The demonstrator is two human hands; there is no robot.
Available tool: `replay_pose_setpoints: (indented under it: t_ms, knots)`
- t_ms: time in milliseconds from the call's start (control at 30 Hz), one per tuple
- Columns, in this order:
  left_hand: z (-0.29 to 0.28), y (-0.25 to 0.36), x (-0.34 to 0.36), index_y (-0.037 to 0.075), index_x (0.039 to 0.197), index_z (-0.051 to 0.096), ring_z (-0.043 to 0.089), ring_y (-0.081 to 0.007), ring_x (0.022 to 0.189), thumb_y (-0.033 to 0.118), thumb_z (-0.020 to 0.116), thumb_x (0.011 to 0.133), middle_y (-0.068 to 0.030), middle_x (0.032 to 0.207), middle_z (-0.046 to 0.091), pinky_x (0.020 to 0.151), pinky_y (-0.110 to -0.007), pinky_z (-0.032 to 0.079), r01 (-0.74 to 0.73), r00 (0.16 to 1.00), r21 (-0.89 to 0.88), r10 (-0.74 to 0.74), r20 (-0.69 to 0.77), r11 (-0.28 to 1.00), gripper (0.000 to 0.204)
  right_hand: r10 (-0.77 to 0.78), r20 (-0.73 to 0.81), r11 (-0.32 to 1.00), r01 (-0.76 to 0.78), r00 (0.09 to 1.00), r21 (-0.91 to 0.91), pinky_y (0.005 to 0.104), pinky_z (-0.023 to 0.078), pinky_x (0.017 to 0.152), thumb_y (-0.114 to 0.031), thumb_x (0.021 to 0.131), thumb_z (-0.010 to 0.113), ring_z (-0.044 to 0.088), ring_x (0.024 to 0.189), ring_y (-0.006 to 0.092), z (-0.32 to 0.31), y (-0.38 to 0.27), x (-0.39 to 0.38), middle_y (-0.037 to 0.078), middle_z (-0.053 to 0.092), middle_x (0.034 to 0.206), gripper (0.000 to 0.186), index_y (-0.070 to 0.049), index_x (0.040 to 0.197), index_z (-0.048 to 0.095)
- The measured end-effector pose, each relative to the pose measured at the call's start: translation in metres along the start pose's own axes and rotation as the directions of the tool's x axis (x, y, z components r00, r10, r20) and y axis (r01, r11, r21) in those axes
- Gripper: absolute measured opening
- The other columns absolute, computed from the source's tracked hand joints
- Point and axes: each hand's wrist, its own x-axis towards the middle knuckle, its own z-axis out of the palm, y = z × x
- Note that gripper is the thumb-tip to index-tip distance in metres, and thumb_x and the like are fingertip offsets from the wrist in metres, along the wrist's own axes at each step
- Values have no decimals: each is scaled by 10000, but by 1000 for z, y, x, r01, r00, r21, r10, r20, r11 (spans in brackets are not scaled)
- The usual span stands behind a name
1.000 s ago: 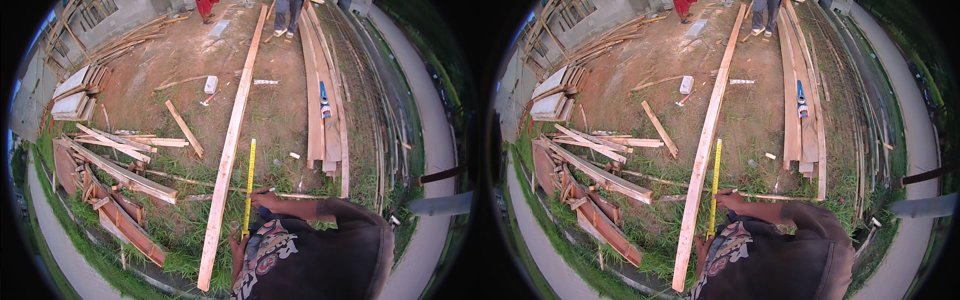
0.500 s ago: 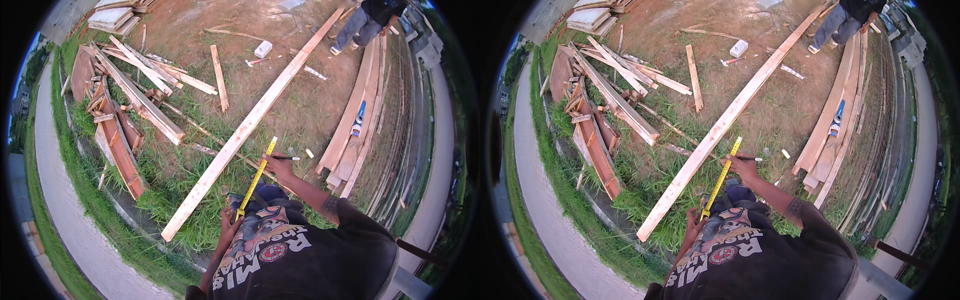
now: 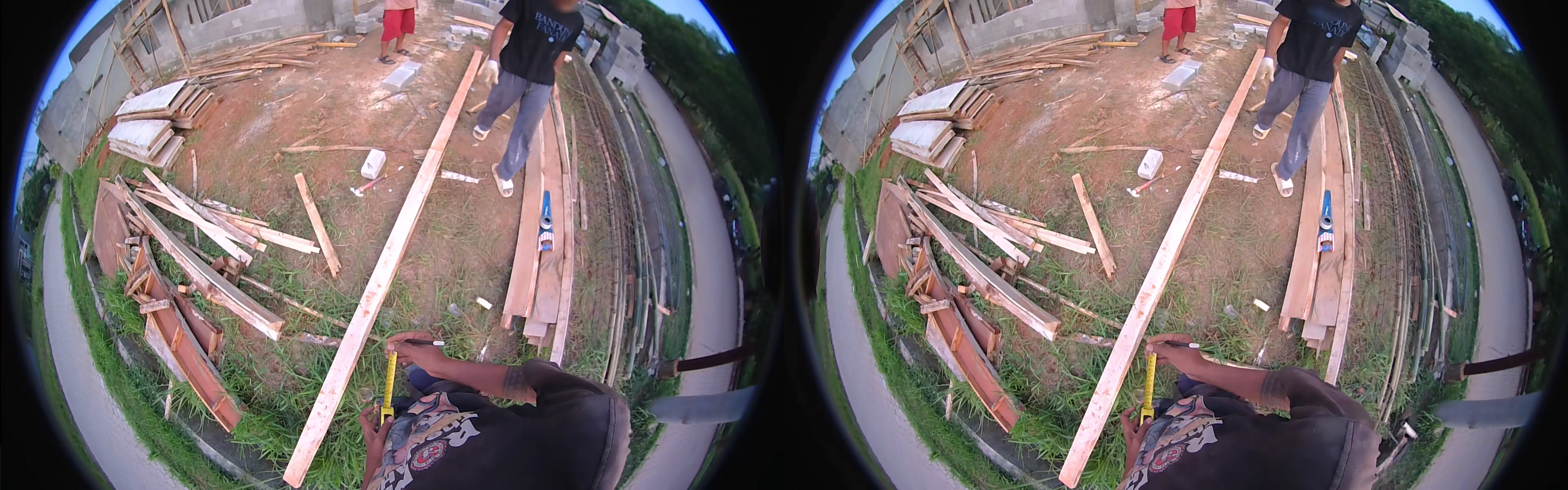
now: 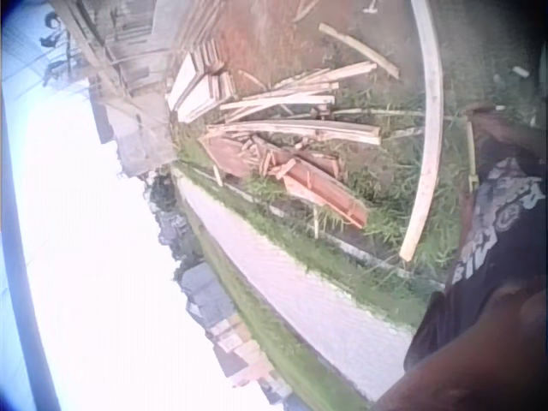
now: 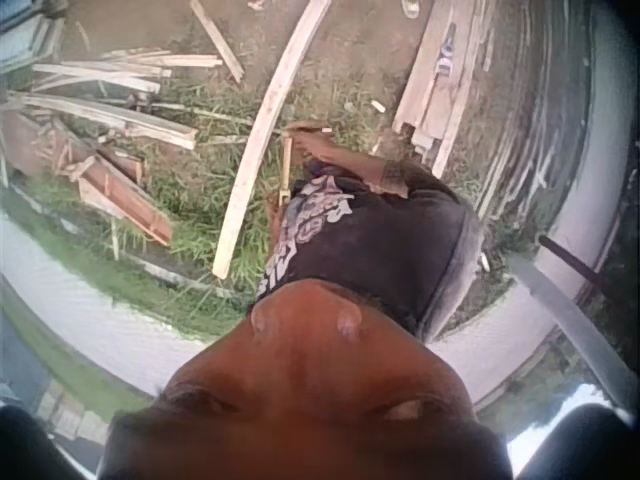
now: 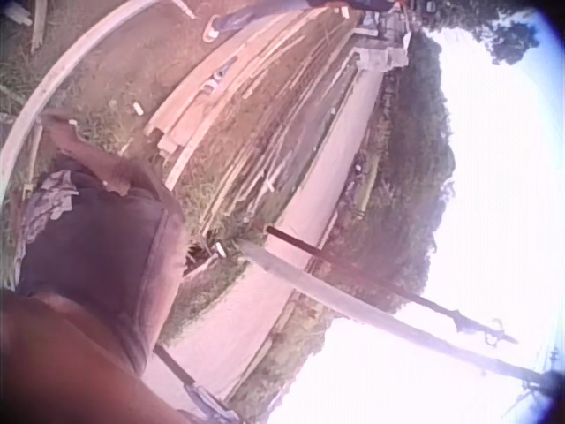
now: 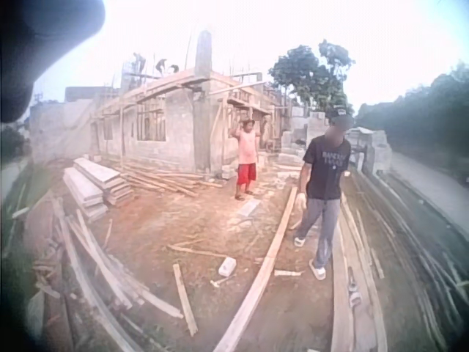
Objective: The person measures a long wooden plank with a tape measure and marks it with a pencil. They then use a hand saw to cut the plank along the marked line while another person holds the wood steady.
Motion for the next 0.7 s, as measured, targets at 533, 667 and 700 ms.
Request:
replay_pose_setpoints:
  t_ms: [533, 667, 700]
  knots:
    - [-9, -43, 57, 87, 1435, 333, 667, -222, 998, 160, 717, 958, -178, 1192, 646, 837, -341, 573, 45, 998, 23, -46, 34, 999, 616, -338, 469, 607, 570, 816, -553, 295, 499, 648, -316, 993, 724, 641, 709, 65, -28, 59, -19, 62, 780, 824, 281, -82, 1124, 806]
    - [6, -29, 61, 84, 1433, 338, 667, -221, 990, 168, 713, 961, -173, 1184, 644, 826, -340, 576, 127, 992, -8, -127, -15, 992, 608, -261, 193, 773, 325, 946, -544, 313, 533, 717, -304, 1010, 690, 718, 758, 164, -25, 60, -8, 141, 772, 862, 309, -56, 1172, 779]
    - [9, -27, 63, 83, 1432, 339, 667, -221, 988, 170, 712, 962, -171, 1181, 643, 823, -340, 577, 138, 990, -11, -138, -19, 990, 606, -266, 71, 813, 263, 961, -520, 318, 538, 727, -301, 1011, 686, 733, 768, 191, -25, 62, -5, 156, 767, 866, 317, -48, 1182, 771]
